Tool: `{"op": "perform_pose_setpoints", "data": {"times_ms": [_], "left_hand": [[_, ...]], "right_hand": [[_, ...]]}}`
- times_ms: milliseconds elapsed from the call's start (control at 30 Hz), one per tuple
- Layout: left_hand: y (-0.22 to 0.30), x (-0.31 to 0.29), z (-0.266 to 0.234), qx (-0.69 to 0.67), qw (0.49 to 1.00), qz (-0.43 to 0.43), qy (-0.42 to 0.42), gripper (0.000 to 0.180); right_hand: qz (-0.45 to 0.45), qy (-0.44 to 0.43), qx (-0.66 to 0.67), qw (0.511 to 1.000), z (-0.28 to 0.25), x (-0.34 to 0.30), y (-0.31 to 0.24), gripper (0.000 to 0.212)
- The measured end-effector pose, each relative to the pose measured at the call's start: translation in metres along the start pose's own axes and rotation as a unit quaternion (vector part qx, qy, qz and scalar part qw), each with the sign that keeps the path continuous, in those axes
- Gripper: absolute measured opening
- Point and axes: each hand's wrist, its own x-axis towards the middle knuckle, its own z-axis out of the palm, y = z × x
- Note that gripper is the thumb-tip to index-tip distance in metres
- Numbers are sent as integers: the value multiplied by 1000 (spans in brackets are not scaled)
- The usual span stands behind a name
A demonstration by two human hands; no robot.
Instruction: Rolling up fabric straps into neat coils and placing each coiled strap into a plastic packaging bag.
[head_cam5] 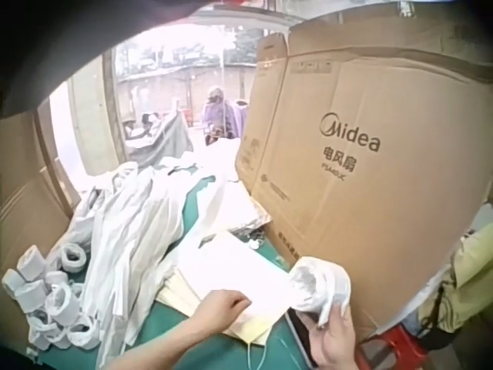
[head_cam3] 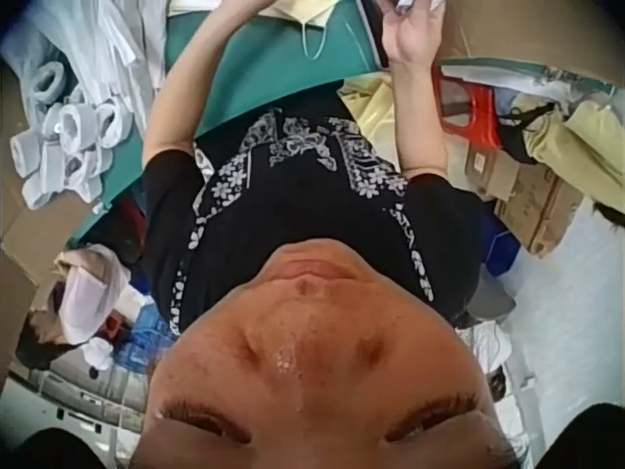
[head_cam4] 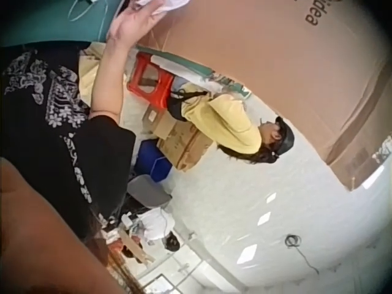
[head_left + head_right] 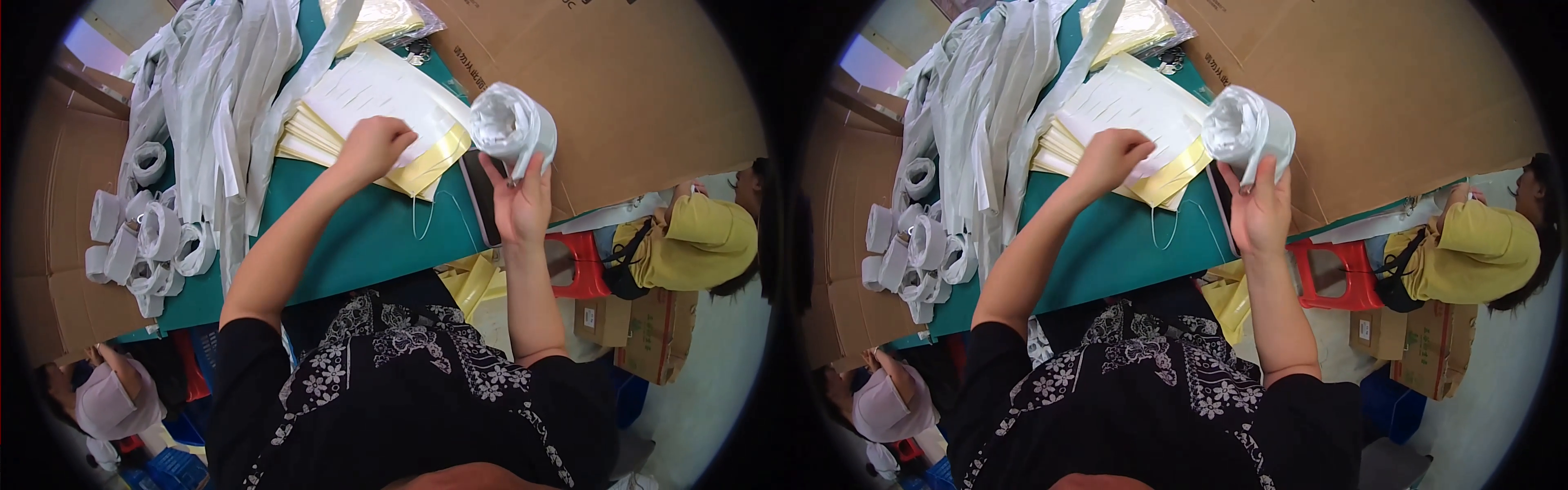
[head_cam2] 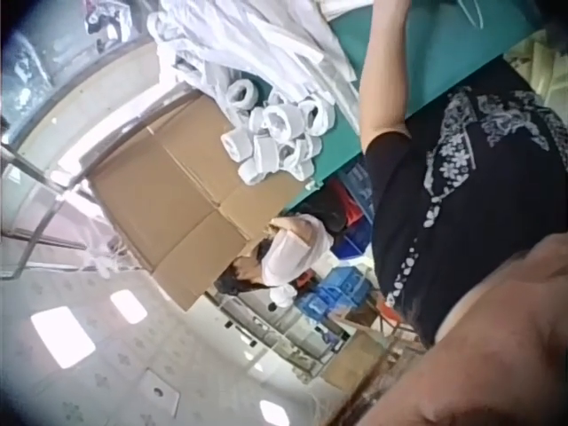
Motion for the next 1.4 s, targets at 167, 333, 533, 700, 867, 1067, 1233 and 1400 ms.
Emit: {"op": "perform_pose_setpoints", "data": {"times_ms": [167, 333, 533, 700, 867, 1067, 1233, 1400], "left_hand": [[3, 45, 49, 186, 978, -47, -83, 26], [-1, 46, 62, 187, 981, -30, -36, 25], [-15, 50, 52, 58, 991, -105, -62, 23], [-24, 54, 41, -20, 987, -130, -90, 23], [-13, 48, 31, -56, 983, -143, -103, 23], [-11, 49, 27, 24, 989, -108, -93, 30], [-12, 44, 9, -22, 983, -142, -114, 28], [-10, 33, -2, -108, 990, -64, -64, 19]], "right_hand": [[20, 14, 93, 995, 7, 29, 25, 40], [18, 49, 73, 996, -17, 55, 59, 38], [22, 82, 31, 996, -25, 59, 77, 32], [-4, 38, -11, 999, -30, 61, 83, 35], [-7, 8, -14, 1000, -31, 59, 85, 33], [-23, 12, -115, 993, -36, 62, 96, 28], [-36, -6, -102, 994, -32, 61, 94, 24], [-38, 12, -139, 990, -18, 58, 92, 24]]}}
